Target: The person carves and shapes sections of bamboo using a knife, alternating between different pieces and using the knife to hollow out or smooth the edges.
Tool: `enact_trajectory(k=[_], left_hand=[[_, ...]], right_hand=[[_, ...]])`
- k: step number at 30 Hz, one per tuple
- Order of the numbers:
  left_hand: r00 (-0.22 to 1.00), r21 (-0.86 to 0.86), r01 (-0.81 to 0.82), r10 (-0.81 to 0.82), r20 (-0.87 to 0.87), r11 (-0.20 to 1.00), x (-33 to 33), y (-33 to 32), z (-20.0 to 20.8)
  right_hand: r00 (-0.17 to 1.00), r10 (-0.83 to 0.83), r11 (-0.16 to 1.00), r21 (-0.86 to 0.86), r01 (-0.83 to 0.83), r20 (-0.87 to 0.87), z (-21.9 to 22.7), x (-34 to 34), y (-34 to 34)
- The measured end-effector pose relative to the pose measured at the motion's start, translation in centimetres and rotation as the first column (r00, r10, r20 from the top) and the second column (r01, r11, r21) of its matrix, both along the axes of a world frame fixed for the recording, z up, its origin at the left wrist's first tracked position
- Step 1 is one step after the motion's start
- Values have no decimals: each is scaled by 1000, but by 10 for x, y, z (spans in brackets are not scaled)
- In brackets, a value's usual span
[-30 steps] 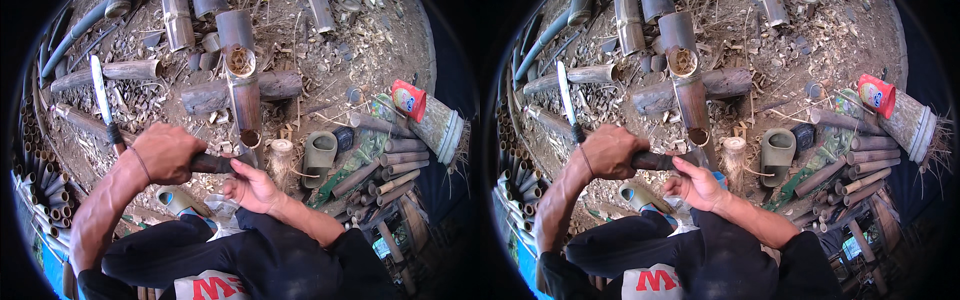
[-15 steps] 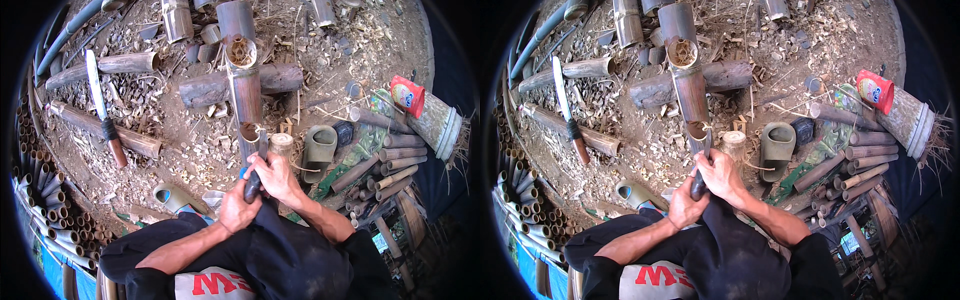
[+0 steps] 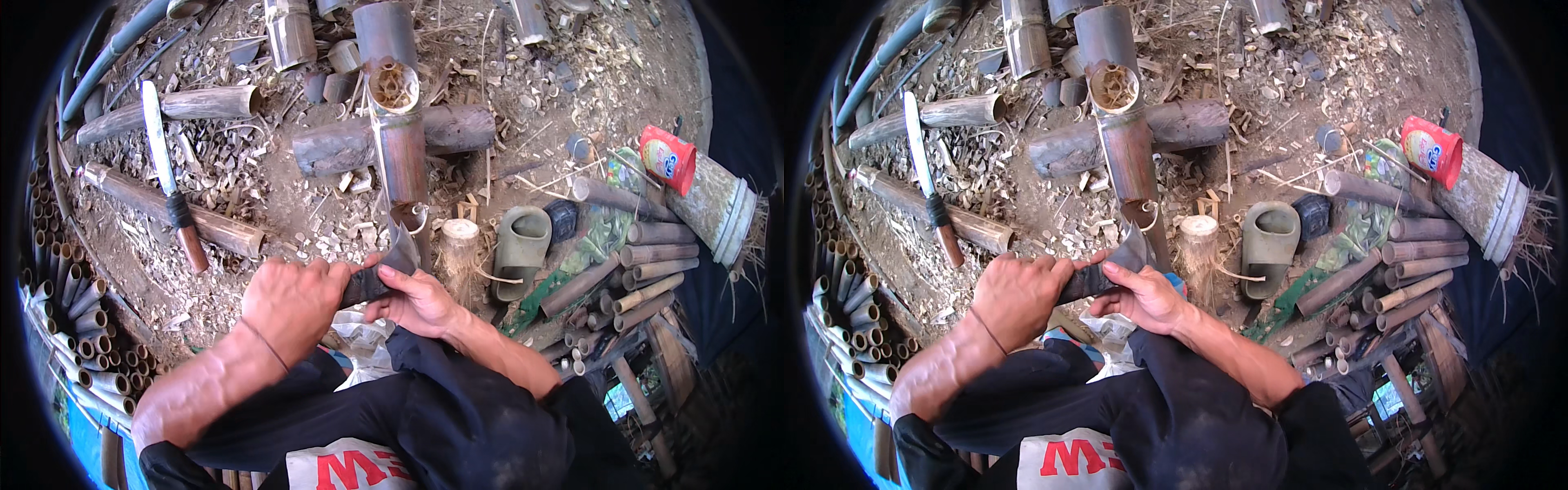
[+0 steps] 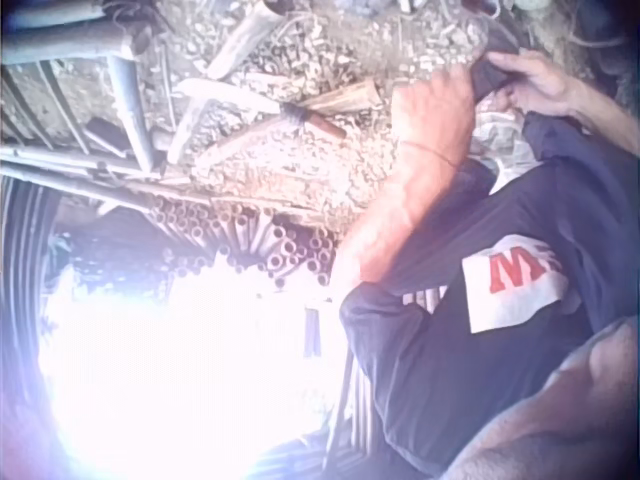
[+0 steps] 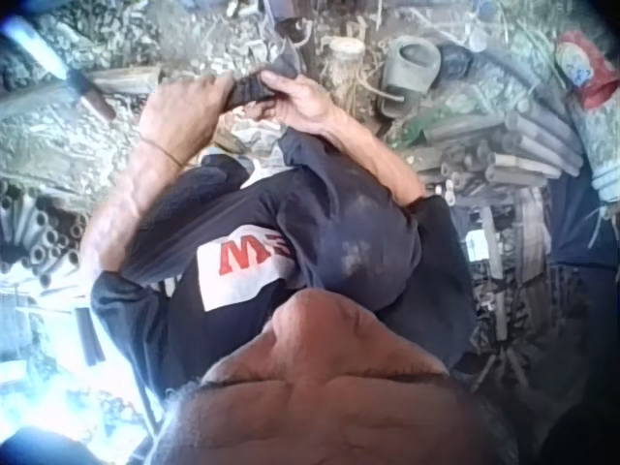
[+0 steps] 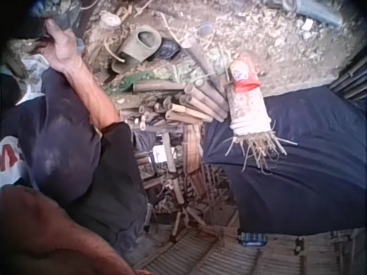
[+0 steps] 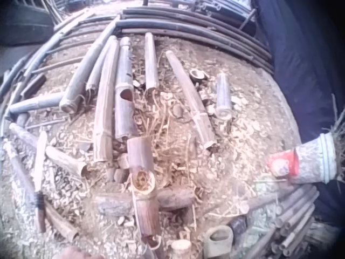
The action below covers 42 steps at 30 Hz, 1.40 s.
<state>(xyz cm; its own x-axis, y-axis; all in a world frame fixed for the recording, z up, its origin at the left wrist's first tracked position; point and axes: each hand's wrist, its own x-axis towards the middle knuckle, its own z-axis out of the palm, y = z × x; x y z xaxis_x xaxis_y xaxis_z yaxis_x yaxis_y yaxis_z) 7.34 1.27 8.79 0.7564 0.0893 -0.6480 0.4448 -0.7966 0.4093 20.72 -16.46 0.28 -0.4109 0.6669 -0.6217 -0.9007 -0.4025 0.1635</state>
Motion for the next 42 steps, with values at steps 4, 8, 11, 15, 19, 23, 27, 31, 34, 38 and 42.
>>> enact_trajectory(k=[4, 8, 11, 15, 19, 23, 27, 31, 34, 38, 42], left_hand=[[992, -289, -122, 104, -78, 949, -11, 2, -19], [937, -342, -340, 345, -48, 876, -29, -59, -40], [899, -250, -409, 435, 55, 877, -28, -95, -40], [962, -33, -227, 229, 149, 973, -26, -52, -28], [973, -272, -225, 202, -108, 936, -14, -20, -22], [920, -451, -391, 347, -182, 802, -22, -52, -43], [732, -496, -665, 618, -286, 558, -7, -118, -63], [421, -512, -826, 863, -278, 238, 30, -170, -55], [522, -559, -731, 848, -89, 391, 30, -168, -53], [463, -256, -747, 757, 461, 614, -6, -74, -63], [316, 518, -851, 708, 631, -82, -129, 27, -105]], right_hand=[[962, 180, 980, -115, -159, 204, 10, 11, 6], [769, 435, 900, -207, -383, 469, 19, 22, 1], [701, 419, 900, -162, -404, 577, 21, 24, -11], [885, 224, 974, -58, -220, 409, 16, 13, -12], [925, 207, 977, -113, -180, 319, 13, 10, 9], [715, 430, 903, -245, -353, 552, 18, 16, 3], [223, 538, 797, -404, -449, 813, 6, 19, -8], [-172, 425, 758, -453, -469, 889, 25, 28, -5], [-167, 249, 825, -299, -480, 954, 33, 42, -11], [-348, 198, 956, -259, -140, 916, 44, 127, 7], [-846, 470, 618, -778, 112, 251, -7, 234, 80]])
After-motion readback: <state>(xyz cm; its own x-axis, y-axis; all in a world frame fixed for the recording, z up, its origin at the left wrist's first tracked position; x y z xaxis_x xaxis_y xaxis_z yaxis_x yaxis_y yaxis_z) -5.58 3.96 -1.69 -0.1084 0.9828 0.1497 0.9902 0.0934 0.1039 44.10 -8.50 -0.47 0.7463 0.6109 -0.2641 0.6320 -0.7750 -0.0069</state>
